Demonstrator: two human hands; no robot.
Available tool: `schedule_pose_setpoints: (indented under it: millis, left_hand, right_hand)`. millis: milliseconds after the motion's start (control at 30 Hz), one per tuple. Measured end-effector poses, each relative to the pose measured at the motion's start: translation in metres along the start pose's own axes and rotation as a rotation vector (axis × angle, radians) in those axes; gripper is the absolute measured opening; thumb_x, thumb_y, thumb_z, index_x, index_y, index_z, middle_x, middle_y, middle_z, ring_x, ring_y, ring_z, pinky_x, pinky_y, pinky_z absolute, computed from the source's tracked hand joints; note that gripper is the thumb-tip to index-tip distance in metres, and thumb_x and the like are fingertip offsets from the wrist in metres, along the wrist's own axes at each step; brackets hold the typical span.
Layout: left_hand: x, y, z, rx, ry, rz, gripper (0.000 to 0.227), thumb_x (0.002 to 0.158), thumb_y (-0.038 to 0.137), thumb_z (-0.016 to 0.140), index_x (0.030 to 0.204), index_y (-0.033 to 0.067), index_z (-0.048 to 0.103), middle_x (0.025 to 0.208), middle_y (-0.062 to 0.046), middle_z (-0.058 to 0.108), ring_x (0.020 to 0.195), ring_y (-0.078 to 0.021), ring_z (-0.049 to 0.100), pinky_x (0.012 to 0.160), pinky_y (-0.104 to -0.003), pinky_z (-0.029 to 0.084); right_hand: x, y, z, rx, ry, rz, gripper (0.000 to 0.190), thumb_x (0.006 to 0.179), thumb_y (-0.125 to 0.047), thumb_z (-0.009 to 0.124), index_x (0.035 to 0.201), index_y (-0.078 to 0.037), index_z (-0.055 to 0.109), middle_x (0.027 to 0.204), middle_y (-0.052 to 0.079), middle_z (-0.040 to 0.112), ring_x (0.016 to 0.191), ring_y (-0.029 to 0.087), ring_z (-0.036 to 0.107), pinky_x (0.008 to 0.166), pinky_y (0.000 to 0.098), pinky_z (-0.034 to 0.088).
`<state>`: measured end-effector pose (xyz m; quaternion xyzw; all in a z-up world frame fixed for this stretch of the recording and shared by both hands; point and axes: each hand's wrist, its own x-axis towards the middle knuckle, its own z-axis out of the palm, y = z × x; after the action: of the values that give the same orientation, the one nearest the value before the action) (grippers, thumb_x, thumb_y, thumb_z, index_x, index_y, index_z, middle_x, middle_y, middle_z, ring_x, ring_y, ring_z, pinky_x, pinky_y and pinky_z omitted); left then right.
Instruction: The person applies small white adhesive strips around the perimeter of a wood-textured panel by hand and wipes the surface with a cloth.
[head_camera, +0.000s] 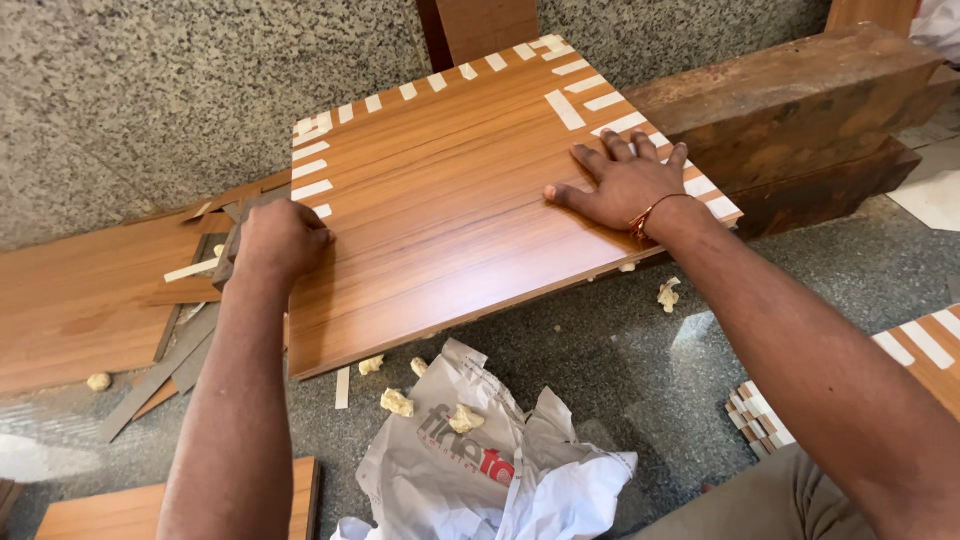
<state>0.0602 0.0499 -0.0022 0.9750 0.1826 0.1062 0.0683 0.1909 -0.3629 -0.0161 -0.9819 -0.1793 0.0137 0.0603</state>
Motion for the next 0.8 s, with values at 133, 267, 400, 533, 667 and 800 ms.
schedule_pose_setpoints:
  millis: [133, 267, 400, 533, 667, 800]
  left_hand:
    - [0.004, -0.011, 0.012, 0.056, 0.037, 0.059, 0.023, 0.086, 0.03, 0.079, 0.101, 0.0131, 0.083, 0.098, -0.016, 0.077, 0.093, -0.0356, 0.073, 0.091, -0.046, 0.057]
    - [0.002, -0.015, 0.023, 0.034, 0.114, 0.049, 0.022, 0.09, 0.027, 0.074, 0.104, 0.011, 0.082, 0.103, -0.017, 0.076, 0.096, -0.038, 0.072, 0.092, -0.047, 0.056]
    - [0.008, -0.004, 0.015, -0.046, 0.032, -0.049, 0.023, 0.091, 0.024, 0.072, 0.109, 0.0116, 0.08, 0.108, -0.016, 0.076, 0.099, -0.0371, 0.072, 0.094, -0.047, 0.056]
    - [0.012, -0.003, 0.002, -0.043, -0.126, -0.145, 0.028, 0.085, 0.03, 0.08, 0.108, 0.0142, 0.08, 0.11, -0.012, 0.076, 0.102, -0.032, 0.073, 0.099, -0.044, 0.055]
    - [0.023, -0.002, 0.017, 0.071, -0.061, -0.078, 0.025, 0.086, 0.02, 0.074, 0.107, 0.0083, 0.079, 0.112, -0.02, 0.074, 0.104, -0.0381, 0.07, 0.096, -0.046, 0.056]
    - [0.03, -0.007, 0.037, 0.184, -0.018, -0.009, 0.024, 0.09, 0.021, 0.07, 0.103, 0.0012, 0.076, 0.11, -0.026, 0.073, 0.103, -0.041, 0.069, 0.092, -0.048, 0.056]
  right_hand:
    - [-0.001, 0.0, 0.0, 0.015, 0.012, 0.0, 0.104, 0.075, -0.095, 0.027, 0.159, -0.034, 0.031, 0.169, 0.009, 0.018, 0.155, 0.039, 0.01, 0.116, 0.0755, 0.0]
    - [-0.004, -0.002, -0.004, 0.021, 0.009, 0.003, 0.104, 0.075, -0.095, 0.027, 0.159, -0.034, 0.031, 0.169, 0.008, 0.017, 0.156, 0.038, 0.009, 0.117, 0.0749, 0.0]
    - [-0.008, -0.004, -0.008, 0.019, -0.005, 0.017, 0.102, 0.076, -0.094, 0.027, 0.159, -0.035, 0.03, 0.17, 0.007, 0.016, 0.157, 0.037, 0.009, 0.117, 0.0741, 0.0]
    - [-0.009, -0.006, -0.009, 0.038, -0.022, 0.017, 0.1, 0.078, -0.092, 0.026, 0.159, -0.034, 0.03, 0.171, 0.006, 0.014, 0.157, 0.036, 0.008, 0.118, 0.0734, 0.0]
    - [-0.008, -0.004, -0.008, 0.025, -0.01, 0.01, 0.101, 0.077, -0.093, 0.027, 0.159, -0.034, 0.03, 0.17, 0.007, 0.015, 0.156, 0.037, 0.009, 0.118, 0.0734, 0.0]
    - [-0.01, -0.005, -0.008, 0.033, 0.003, 0.015, 0.101, 0.077, -0.092, 0.029, 0.159, -0.034, 0.032, 0.17, 0.007, 0.017, 0.156, 0.037, 0.011, 0.117, 0.0742, 0.001]
